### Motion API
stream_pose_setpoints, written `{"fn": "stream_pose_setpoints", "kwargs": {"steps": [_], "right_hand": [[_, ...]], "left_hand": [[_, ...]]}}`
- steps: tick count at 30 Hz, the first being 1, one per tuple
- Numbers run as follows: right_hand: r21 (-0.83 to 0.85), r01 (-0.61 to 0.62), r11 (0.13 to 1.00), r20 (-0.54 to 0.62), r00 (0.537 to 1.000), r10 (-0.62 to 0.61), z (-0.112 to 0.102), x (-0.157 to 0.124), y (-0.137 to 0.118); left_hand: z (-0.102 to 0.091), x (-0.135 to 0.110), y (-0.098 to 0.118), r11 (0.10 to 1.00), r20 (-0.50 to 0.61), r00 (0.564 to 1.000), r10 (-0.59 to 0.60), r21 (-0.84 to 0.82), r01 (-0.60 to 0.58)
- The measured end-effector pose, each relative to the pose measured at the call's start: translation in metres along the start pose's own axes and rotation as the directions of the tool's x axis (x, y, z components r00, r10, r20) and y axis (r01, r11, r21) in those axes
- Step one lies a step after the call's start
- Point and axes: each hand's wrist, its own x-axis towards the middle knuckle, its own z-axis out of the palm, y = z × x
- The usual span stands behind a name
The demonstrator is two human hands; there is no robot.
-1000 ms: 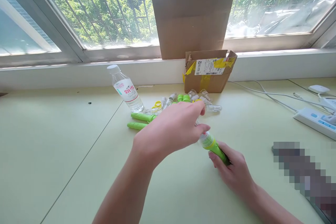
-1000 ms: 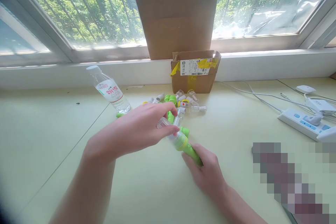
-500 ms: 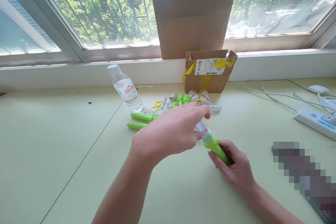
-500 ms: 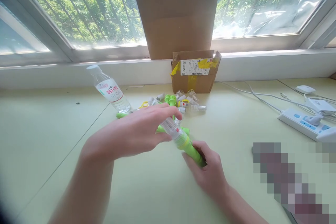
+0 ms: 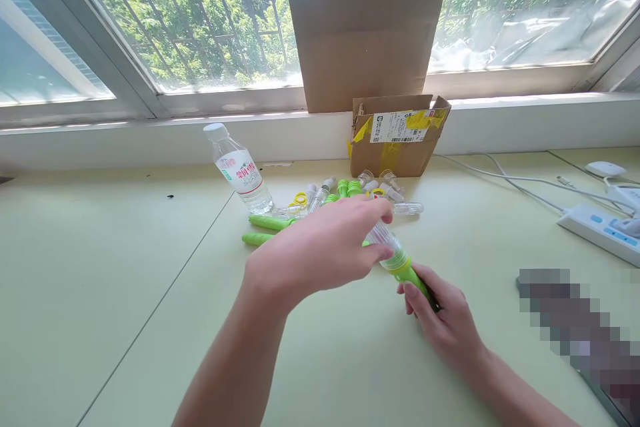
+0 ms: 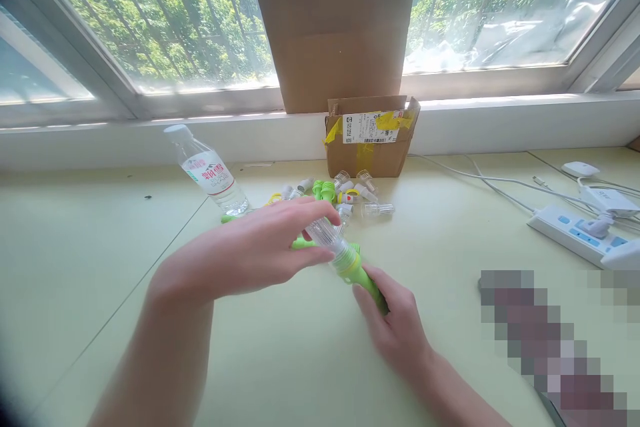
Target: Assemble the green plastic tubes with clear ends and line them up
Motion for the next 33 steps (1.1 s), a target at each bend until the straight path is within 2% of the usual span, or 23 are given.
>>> {"fn": "stream_pose_setpoints", "kwargs": {"steps": [7, 14, 26, 33], "right_hand": [[0.014, -0.015, 1.000, -0.013, 1.000, 0.015, 0.000, -0.002, 0.002], [0.021, -0.029, 0.999, -0.021, 0.999, 0.030, 0.000, -0.001, 0.003], [0.000, -0.032, 0.999, -0.017, 0.999, 0.032, 0.001, 0.001, 0.001], [0.002, -0.048, 0.999, -0.010, 0.999, 0.048, 0.000, 0.000, 0.002]], "left_hand": [[-0.002, 0.004, -0.001, 0.995, -0.031, 0.995, -0.099, -0.029, 0.098], [-0.004, 0.010, -0.010, 0.953, -0.051, 0.953, -0.300, 0.029, 0.301], [-0.004, 0.014, -0.013, 0.950, -0.011, 0.952, -0.305, 0.065, 0.305], [-0.007, 0.011, -0.016, 0.965, 0.007, 0.968, -0.249, 0.089, 0.248]]}}
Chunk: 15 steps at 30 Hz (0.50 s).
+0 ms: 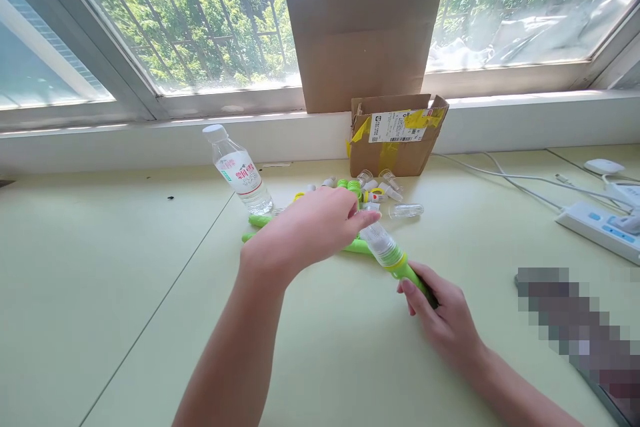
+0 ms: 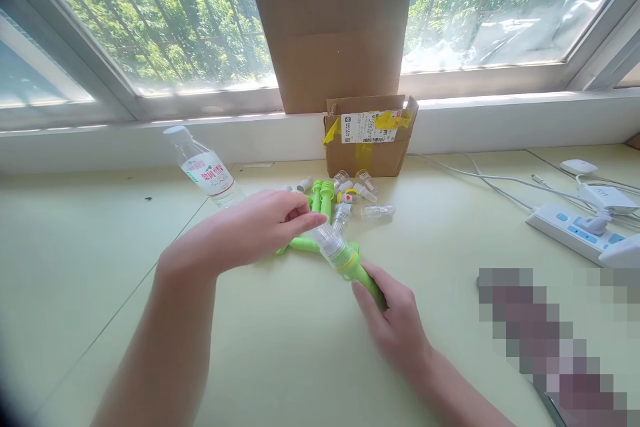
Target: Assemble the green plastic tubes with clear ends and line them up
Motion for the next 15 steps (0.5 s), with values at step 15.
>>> {"fn": "stream_pose_setpoints", "kwargs": {"steps": [15], "right_hand": [[0.015, 0.007, 1.000, 0.002, 1.000, -0.007, 0.0004, -0.0009, -0.0012]], "left_hand": [[-0.0020, -0.0055, 0.0029, 0.987, -0.026, 0.991, 0.131, -0.086, -0.133]]}}
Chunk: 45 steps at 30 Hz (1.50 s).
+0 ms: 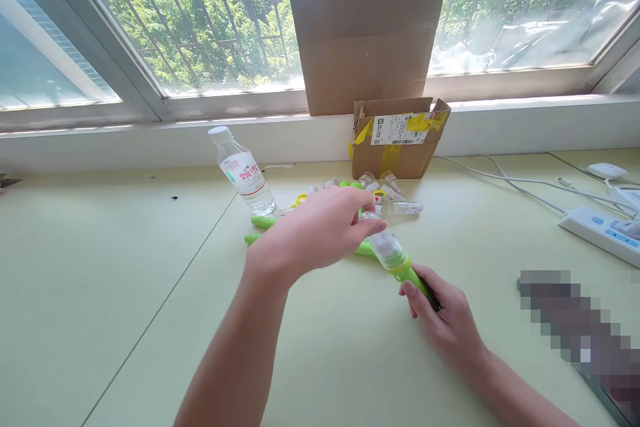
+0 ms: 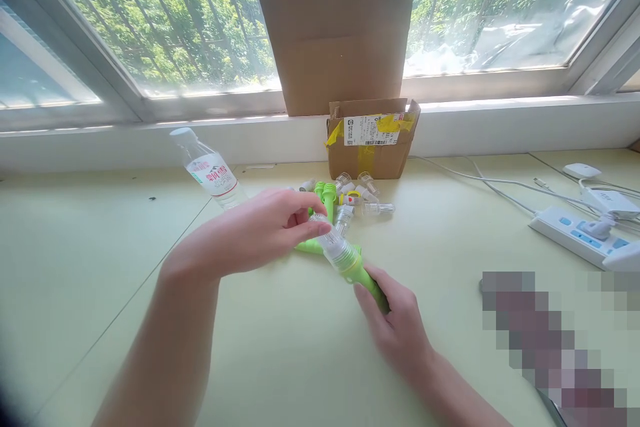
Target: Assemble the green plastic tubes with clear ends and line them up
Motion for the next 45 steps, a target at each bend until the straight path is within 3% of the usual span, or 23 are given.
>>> {"fn": "stream_pose_setpoints", "kwargs": {"steps": [15, 22, 26, 38, 45], "right_hand": [[0.026, 0.017, 1.000, 0.074, 0.997, -0.019, -0.0031, -0.0019, -0.0002], [-0.126, 0.135, 0.983, -0.138, 0.979, -0.152, 0.0010, -0.0011, -0.0022], [-0.204, 0.127, 0.971, -0.228, 0.958, -0.173, 0.0025, 0.0003, -0.0016], [-0.037, 0.076, 0.996, 0.006, 0.997, -0.076, -0.0014, -0.0022, -0.0013], [-0.171, 0.125, 0.977, -0.166, 0.974, -0.154, 0.0022, -0.0001, -0.0032]], "left_hand": [[-0.0045, -0.0021, -0.0008, 0.995, 0.055, 0.998, 0.033, -0.091, -0.028], [-0.0017, -0.0019, 0.0019, 0.996, 0.037, 0.998, -0.059, -0.072, 0.061], [0.0027, 0.0008, -0.0006, 0.996, 0.039, 0.996, -0.079, -0.028, 0.081], [0.0002, 0.0034, -0.0003, 0.998, 0.097, 0.995, 0.031, -0.057, -0.025], [-0.0026, 0.0004, 0.0045, 0.994, 0.089, 0.996, 0.020, -0.109, -0.010]]}}
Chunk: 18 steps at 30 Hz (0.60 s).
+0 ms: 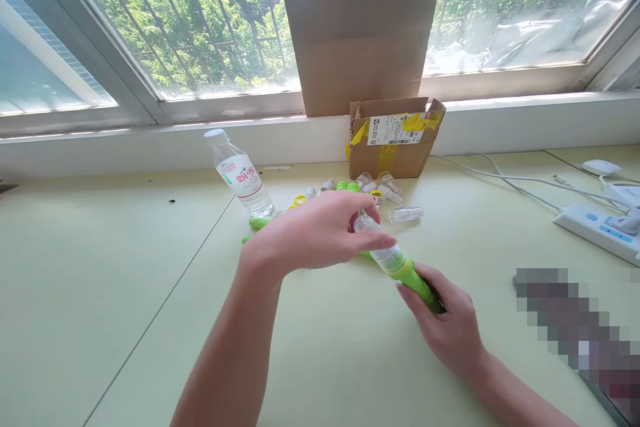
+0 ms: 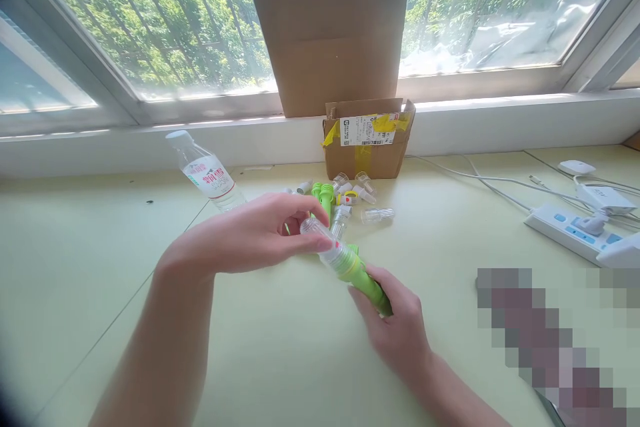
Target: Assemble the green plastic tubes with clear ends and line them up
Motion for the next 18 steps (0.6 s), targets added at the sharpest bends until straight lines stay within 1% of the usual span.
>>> {"fn": "stream_pose_setpoints", "kwargs": {"steps": [3, 7, 9, 12, 18], "right_hand": [[-0.054, 0.014, 0.998, -0.064, 0.998, -0.018, 0.0015, -0.0003, 0.0023], [-0.104, -0.005, 0.995, -0.112, 0.994, -0.007, 0.0014, -0.0001, 0.0045], [-0.092, -0.006, 0.996, -0.095, 0.995, -0.003, 0.0009, 0.0001, 0.0038], [-0.059, 0.000, 0.998, -0.040, 0.999, -0.002, -0.0001, 0.0004, 0.0015], [-0.012, 0.053, 0.999, 0.044, 0.998, -0.053, -0.0026, 0.0000, -0.0012]], "left_hand": [[0.0036, 0.0037, -0.0014, 0.998, -0.048, 0.997, -0.055, 0.025, 0.056], [0.0082, 0.0085, -0.0062, 0.991, -0.052, 0.994, -0.099, 0.083, 0.103], [0.0092, 0.0091, -0.0073, 0.990, -0.059, 0.993, -0.098, 0.092, 0.104], [0.0094, 0.0086, -0.0069, 0.990, -0.056, 0.994, -0.093, 0.099, 0.098], [0.0075, 0.0066, -0.0059, 0.992, 0.018, 0.996, -0.083, 0.099, 0.081]]}}
